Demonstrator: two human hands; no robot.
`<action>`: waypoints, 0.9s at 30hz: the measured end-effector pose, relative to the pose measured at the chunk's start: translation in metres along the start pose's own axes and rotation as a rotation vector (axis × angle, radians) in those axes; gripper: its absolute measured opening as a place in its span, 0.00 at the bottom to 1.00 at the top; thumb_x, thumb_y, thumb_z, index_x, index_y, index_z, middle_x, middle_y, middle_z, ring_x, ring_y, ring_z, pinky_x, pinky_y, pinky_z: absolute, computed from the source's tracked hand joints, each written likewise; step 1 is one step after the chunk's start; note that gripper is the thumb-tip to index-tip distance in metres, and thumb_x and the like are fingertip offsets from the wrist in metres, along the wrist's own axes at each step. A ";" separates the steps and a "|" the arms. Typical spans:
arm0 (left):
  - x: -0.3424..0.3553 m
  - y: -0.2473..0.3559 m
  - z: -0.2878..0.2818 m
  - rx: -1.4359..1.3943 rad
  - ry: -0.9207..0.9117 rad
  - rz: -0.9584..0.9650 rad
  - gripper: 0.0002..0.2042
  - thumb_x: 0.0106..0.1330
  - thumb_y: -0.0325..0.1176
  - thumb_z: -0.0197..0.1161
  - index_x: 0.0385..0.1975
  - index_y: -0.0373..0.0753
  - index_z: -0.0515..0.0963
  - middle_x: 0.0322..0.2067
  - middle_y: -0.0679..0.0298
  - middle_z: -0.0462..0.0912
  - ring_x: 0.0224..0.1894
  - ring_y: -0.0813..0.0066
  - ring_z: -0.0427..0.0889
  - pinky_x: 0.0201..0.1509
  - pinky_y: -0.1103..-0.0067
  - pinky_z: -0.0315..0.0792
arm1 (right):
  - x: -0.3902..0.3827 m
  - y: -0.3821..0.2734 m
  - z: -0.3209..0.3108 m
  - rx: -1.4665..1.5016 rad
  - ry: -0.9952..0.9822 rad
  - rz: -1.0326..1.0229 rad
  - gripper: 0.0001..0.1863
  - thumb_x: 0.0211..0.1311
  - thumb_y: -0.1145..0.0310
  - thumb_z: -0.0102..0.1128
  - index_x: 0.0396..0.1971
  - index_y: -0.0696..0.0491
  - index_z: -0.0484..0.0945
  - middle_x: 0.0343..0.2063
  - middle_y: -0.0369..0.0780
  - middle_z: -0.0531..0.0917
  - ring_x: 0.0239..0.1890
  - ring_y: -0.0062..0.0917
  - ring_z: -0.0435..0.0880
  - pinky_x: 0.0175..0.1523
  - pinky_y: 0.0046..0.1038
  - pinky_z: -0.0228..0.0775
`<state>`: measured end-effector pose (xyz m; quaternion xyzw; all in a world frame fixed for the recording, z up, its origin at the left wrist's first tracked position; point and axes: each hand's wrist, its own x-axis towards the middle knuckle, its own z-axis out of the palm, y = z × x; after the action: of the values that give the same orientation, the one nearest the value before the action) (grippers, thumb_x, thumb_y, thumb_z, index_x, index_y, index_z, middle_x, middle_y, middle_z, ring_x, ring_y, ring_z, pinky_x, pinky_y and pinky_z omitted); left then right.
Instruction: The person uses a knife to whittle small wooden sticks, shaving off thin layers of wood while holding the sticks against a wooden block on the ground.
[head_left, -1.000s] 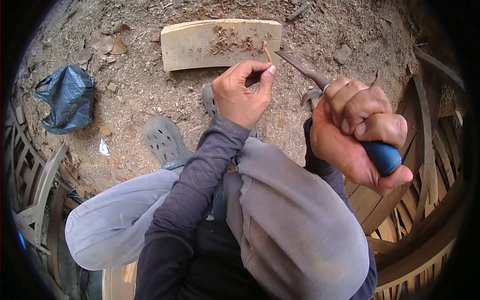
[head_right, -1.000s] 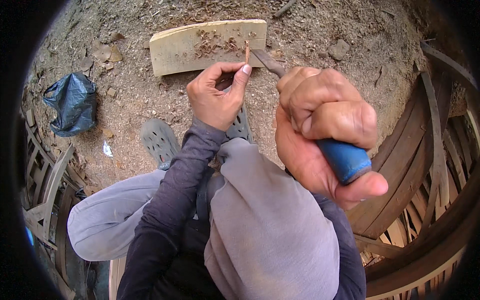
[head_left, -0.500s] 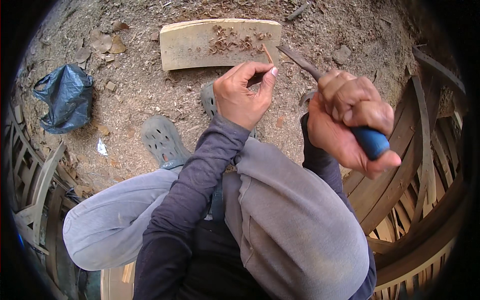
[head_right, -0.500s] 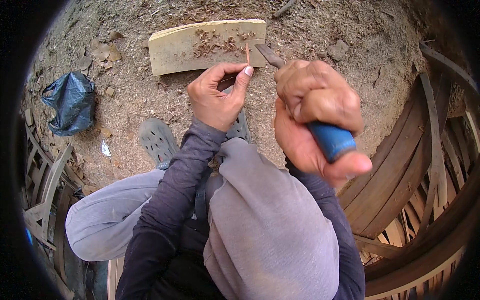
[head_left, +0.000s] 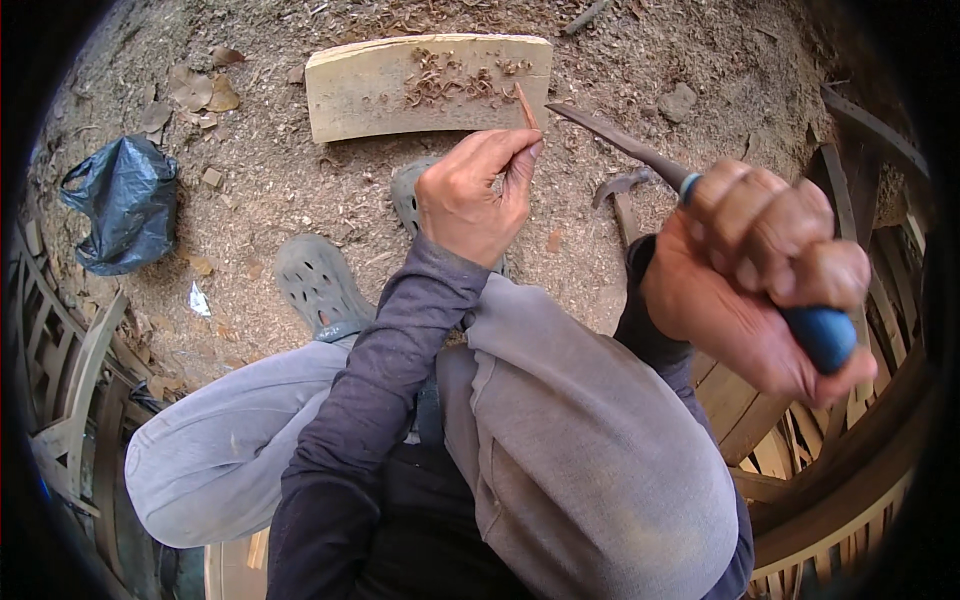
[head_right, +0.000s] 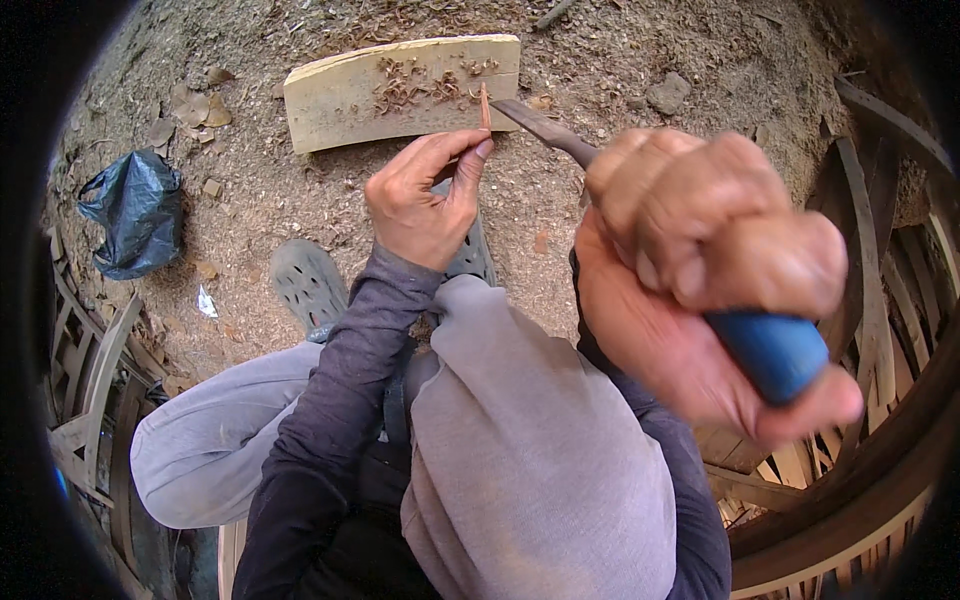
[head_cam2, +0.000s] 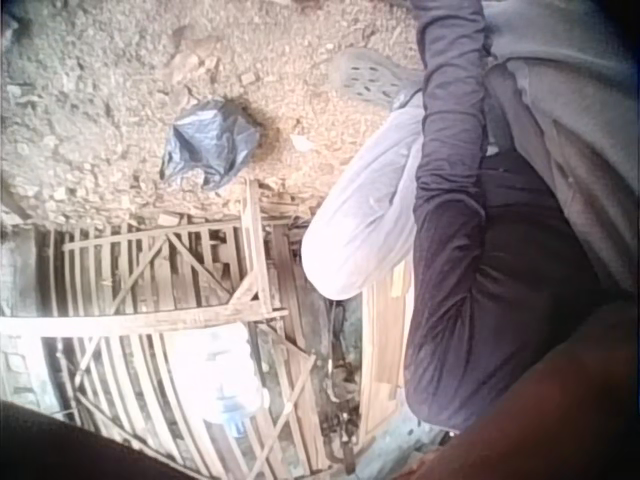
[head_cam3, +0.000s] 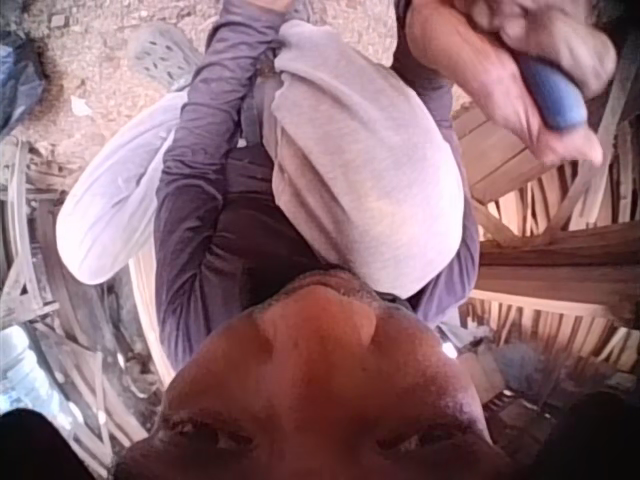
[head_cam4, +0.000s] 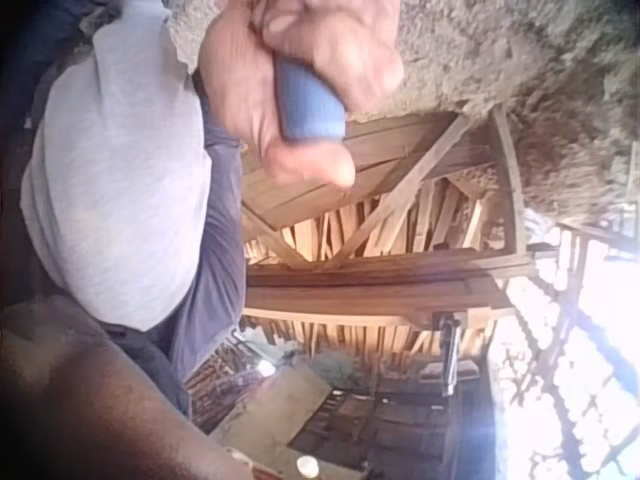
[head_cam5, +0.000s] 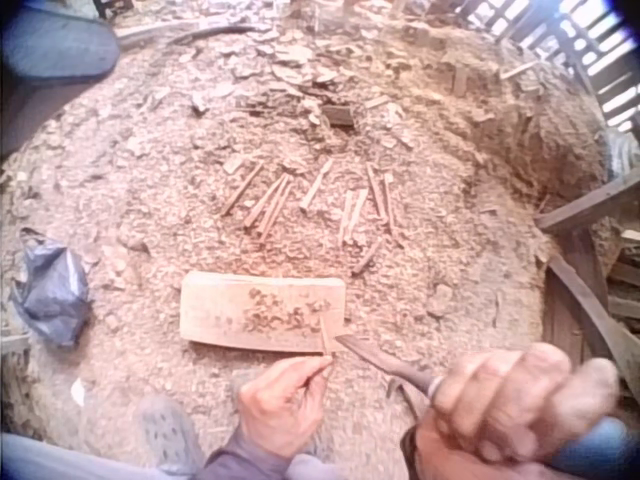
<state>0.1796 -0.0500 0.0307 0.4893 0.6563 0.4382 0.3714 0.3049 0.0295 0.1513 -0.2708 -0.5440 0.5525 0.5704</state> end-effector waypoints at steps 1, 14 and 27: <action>0.000 0.000 0.000 0.002 0.000 -0.002 0.06 0.60 0.26 0.71 0.37 0.38 0.86 0.32 0.59 0.88 0.32 0.72 0.88 0.35 0.79 0.81 | 0.001 -0.003 0.002 0.002 0.000 0.001 0.35 0.64 0.28 0.31 0.16 0.46 0.56 0.14 0.32 0.61 0.12 0.17 0.54 0.18 0.23 0.46; -0.001 -0.002 0.000 -0.042 0.030 -0.074 0.05 0.62 0.27 0.71 0.35 0.36 0.85 0.30 0.60 0.88 0.31 0.75 0.88 0.34 0.81 0.81 | -0.009 0.036 0.009 -0.046 0.266 -0.042 0.37 0.63 0.28 0.27 0.18 0.50 0.63 0.12 0.35 0.61 0.09 0.19 0.53 0.13 0.24 0.46; 0.000 0.002 0.006 -0.071 0.037 -0.113 0.06 0.62 0.30 0.71 0.34 0.35 0.84 0.28 0.60 0.88 0.29 0.75 0.88 0.33 0.80 0.81 | -0.013 0.046 0.007 0.042 0.293 -0.061 0.42 0.62 0.25 0.24 0.14 0.53 0.60 0.10 0.38 0.62 0.09 0.22 0.56 0.13 0.25 0.49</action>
<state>0.1852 -0.0487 0.0304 0.4297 0.6736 0.4487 0.4004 0.2852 0.0268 0.1070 -0.3197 -0.4513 0.5009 0.6658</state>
